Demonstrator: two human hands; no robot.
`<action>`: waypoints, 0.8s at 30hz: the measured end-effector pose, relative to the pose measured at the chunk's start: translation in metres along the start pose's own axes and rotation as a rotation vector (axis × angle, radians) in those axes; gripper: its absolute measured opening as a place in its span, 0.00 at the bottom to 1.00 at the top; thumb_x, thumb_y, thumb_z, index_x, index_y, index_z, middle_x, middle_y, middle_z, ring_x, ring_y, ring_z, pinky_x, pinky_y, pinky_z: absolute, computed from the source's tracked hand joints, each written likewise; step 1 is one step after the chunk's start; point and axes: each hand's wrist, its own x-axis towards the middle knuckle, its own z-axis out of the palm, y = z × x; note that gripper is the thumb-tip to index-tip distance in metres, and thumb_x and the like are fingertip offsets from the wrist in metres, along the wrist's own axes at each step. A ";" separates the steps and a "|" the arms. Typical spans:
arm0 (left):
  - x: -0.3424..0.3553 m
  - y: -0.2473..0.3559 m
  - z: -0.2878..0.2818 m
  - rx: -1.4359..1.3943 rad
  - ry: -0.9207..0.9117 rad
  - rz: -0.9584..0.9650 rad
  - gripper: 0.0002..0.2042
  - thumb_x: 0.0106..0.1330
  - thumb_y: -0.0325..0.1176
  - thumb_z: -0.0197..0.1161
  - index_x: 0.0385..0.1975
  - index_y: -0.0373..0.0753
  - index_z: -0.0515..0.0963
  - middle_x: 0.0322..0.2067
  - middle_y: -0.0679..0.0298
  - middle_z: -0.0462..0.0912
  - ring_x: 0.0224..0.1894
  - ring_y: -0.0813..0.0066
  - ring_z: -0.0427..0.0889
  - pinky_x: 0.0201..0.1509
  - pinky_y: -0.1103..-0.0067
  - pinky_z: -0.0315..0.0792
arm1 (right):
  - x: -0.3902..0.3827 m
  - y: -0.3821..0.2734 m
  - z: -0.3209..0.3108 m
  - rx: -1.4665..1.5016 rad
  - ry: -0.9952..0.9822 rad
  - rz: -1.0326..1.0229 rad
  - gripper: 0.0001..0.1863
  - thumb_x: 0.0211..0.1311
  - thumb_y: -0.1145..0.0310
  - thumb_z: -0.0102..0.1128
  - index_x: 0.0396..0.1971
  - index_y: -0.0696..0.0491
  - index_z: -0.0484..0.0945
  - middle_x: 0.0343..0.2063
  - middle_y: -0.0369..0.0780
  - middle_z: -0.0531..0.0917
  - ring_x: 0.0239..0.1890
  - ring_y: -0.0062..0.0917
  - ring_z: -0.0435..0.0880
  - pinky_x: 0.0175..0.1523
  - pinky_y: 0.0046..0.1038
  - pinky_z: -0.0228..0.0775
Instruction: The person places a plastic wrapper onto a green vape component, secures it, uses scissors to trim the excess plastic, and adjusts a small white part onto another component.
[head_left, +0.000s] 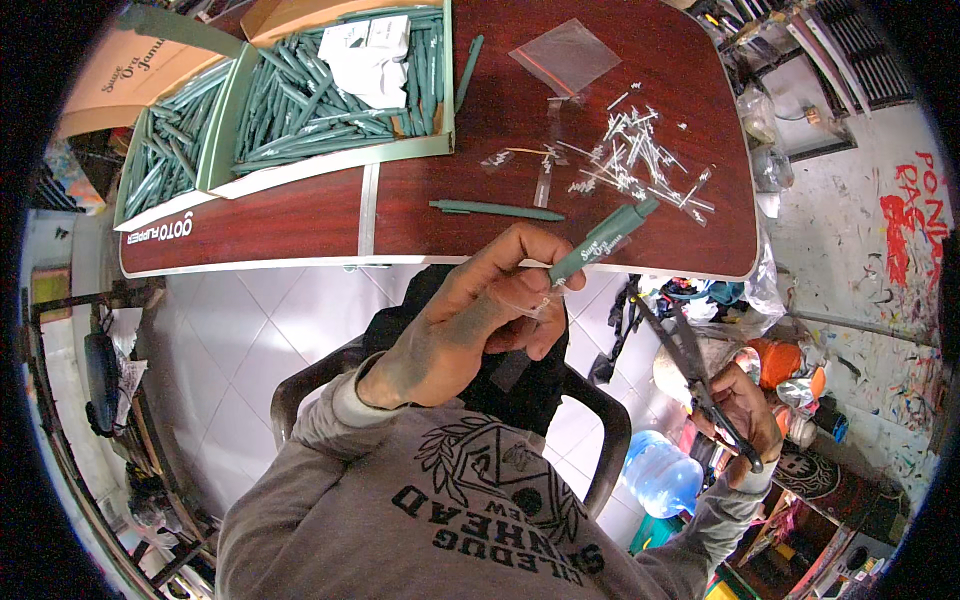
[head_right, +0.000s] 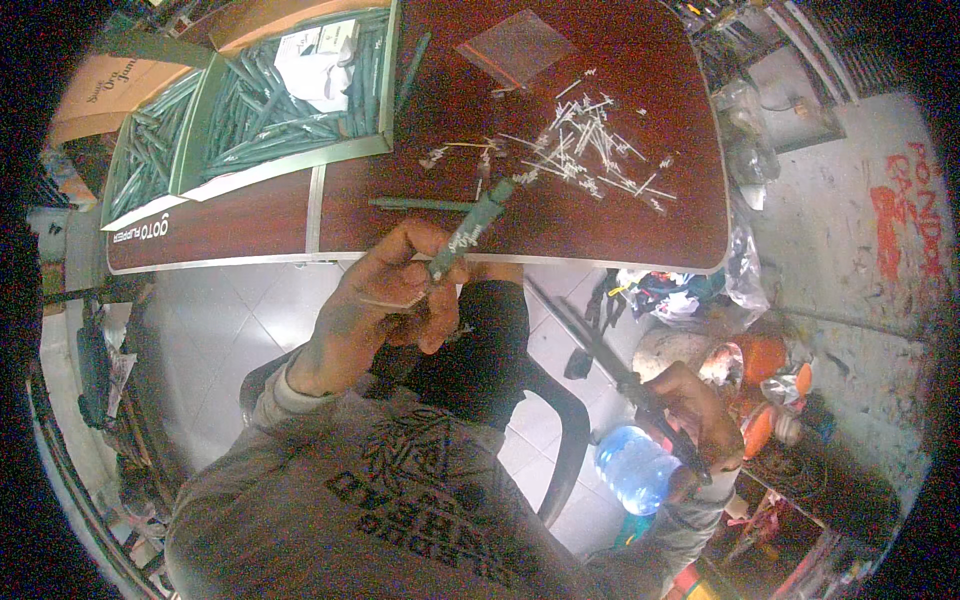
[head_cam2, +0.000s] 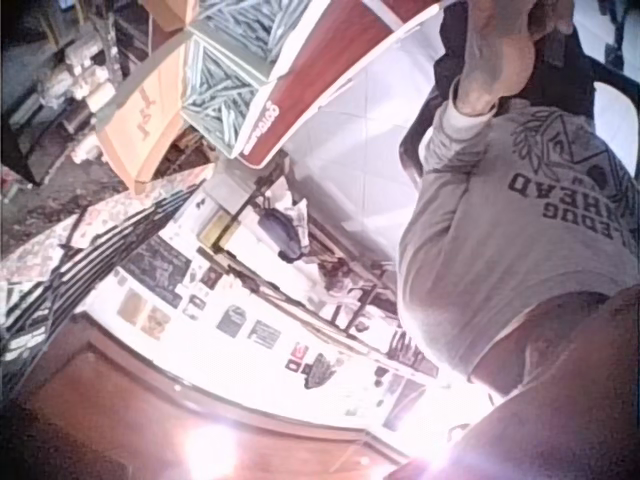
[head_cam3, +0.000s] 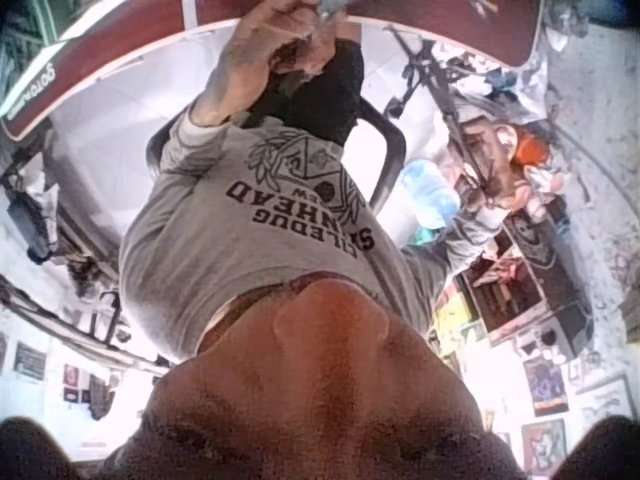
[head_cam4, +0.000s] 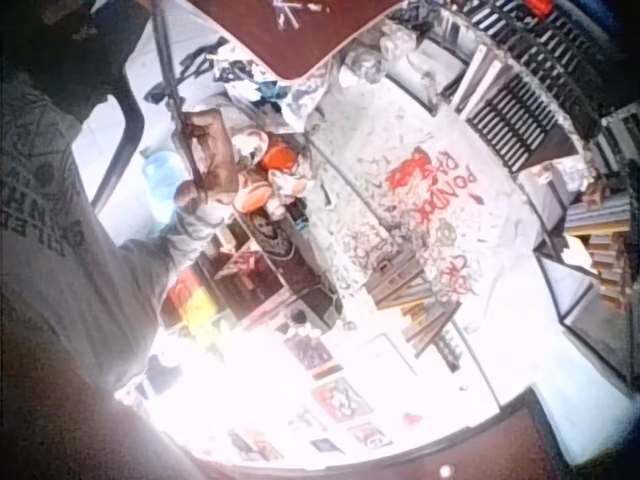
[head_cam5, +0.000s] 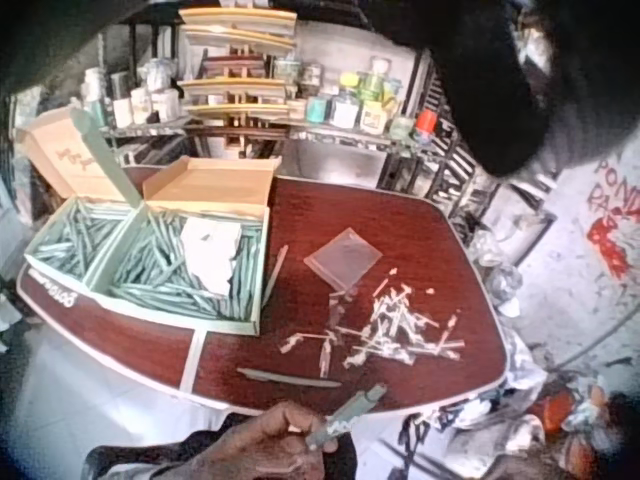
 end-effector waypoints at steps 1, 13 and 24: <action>0.001 0.000 0.001 0.025 -0.008 -0.019 0.16 0.77 0.43 0.40 0.48 0.38 0.68 0.22 0.69 0.70 0.23 0.87 0.64 0.27 0.86 0.54 | -0.001 0.000 -0.007 -0.060 -0.040 0.026 0.60 0.20 0.36 0.83 0.53 0.57 0.64 0.36 0.37 0.76 0.29 0.17 0.71 0.35 0.24 0.63; 0.000 -0.003 0.010 0.103 -0.027 -0.050 0.16 0.77 0.42 0.39 0.49 0.37 0.68 0.23 0.70 0.69 0.25 0.86 0.64 0.29 0.86 0.54 | 0.017 -0.016 -0.009 -0.198 -0.154 0.123 0.55 0.24 0.32 0.77 0.49 0.59 0.68 0.28 0.32 0.77 0.27 0.14 0.73 0.37 0.21 0.64; -0.001 -0.023 -0.001 0.008 -0.050 -0.045 0.17 0.77 0.44 0.37 0.46 0.38 0.67 0.24 0.70 0.70 0.26 0.86 0.65 0.30 0.85 0.55 | 0.027 0.004 -0.036 -0.179 -0.379 -0.068 0.54 0.22 0.48 0.87 0.47 0.59 0.61 0.34 0.42 0.74 0.26 0.18 0.71 0.28 0.23 0.61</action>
